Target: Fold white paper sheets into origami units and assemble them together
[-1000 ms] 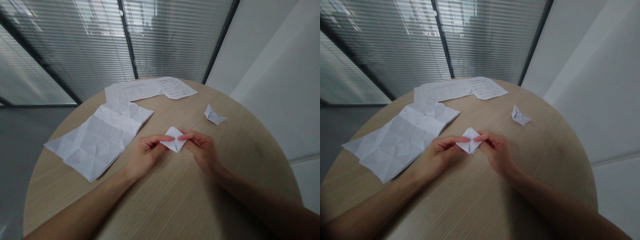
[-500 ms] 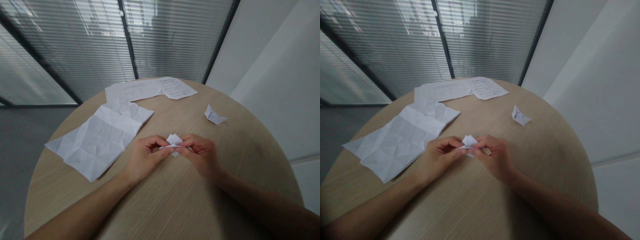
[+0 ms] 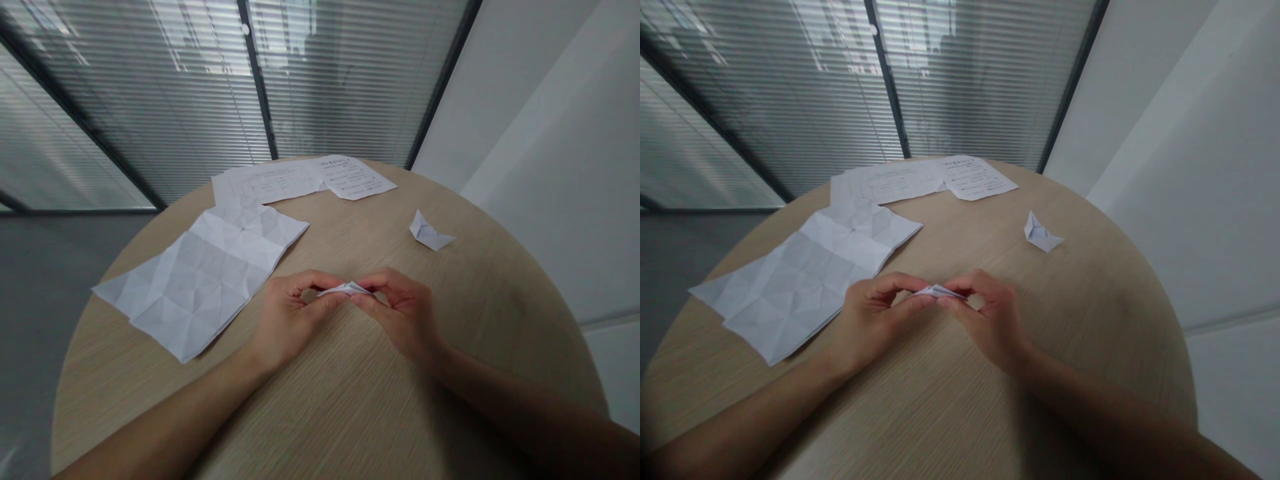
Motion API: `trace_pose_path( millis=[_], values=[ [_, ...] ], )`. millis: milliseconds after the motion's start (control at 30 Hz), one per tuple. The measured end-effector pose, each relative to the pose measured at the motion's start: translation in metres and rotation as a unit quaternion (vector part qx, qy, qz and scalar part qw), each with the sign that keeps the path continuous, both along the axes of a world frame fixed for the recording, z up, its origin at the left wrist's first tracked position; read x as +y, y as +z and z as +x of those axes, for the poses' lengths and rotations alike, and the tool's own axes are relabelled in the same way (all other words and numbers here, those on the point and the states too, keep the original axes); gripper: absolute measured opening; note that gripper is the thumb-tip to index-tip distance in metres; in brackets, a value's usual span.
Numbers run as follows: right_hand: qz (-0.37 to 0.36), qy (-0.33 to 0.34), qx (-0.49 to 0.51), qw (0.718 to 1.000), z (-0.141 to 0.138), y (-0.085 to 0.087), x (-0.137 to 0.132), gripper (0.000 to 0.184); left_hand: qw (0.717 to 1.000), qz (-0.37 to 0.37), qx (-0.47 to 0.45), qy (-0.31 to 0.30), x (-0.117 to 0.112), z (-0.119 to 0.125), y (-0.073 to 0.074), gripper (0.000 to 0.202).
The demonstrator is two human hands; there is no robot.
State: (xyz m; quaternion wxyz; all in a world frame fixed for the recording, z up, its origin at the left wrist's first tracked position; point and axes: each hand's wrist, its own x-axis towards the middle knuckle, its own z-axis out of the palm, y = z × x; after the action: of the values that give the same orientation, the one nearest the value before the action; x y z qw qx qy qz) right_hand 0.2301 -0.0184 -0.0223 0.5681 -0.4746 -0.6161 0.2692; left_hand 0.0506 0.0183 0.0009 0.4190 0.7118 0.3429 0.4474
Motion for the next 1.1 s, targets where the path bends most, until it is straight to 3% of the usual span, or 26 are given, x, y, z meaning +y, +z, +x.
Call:
trace_pose_path(
  millis=[133, 267, 400, 667, 767, 867, 1000, 1100],
  values=[
    [0.008, -0.034, 0.009, 0.999, 0.002, -0.002, 0.004, 0.016, 0.995, 0.094, -0.04, 0.002, 0.002, -0.003, -0.001, 0.003],
    [-0.052, 0.057, 0.101, 0.992, 0.003, -0.003, 0.007, 0.021, 0.986, 0.15, -0.05, 0.047, 0.003, -0.004, -0.005, 0.005],
    [-0.074, 0.093, 0.127, 0.985, 0.004, -0.002, 0.007, 0.02, 0.986, 0.163, -0.015, 0.028, 0.004, -0.005, -0.007, 0.004],
    [-0.005, 0.053, 0.068, 0.996, 0.004, 0.004, 0.002, 0.012, 0.994, 0.109, -0.012, -0.015, 0.007, -0.006, -0.006, 0.012],
    [-0.011, 0.051, 0.056, 0.997, 0.004, 0.005, 0.001, 0.007, 0.995, 0.09, -0.025, -0.038, 0.005, -0.005, -0.004, 0.006],
    [-0.035, 0.036, 0.048, 0.998, 0.002, 0.003, -0.001, 0.002, 0.995, 0.096, -0.015, -0.017, 0.001, -0.003, -0.004, 0.002],
    [-0.043, 0.026, 0.102, 0.993, -0.004, 0.002, -0.004, 0.006, 0.995, 0.074, -0.035, 0.053, -0.005, 0.001, -0.007, 0.021],
    [-0.035, 0.031, 0.137, 0.989, -0.006, 0.002, -0.004, 0.021, 0.997, 0.058, -0.027, 0.032, -0.005, 0.002, -0.006, 0.038]
  ],
)
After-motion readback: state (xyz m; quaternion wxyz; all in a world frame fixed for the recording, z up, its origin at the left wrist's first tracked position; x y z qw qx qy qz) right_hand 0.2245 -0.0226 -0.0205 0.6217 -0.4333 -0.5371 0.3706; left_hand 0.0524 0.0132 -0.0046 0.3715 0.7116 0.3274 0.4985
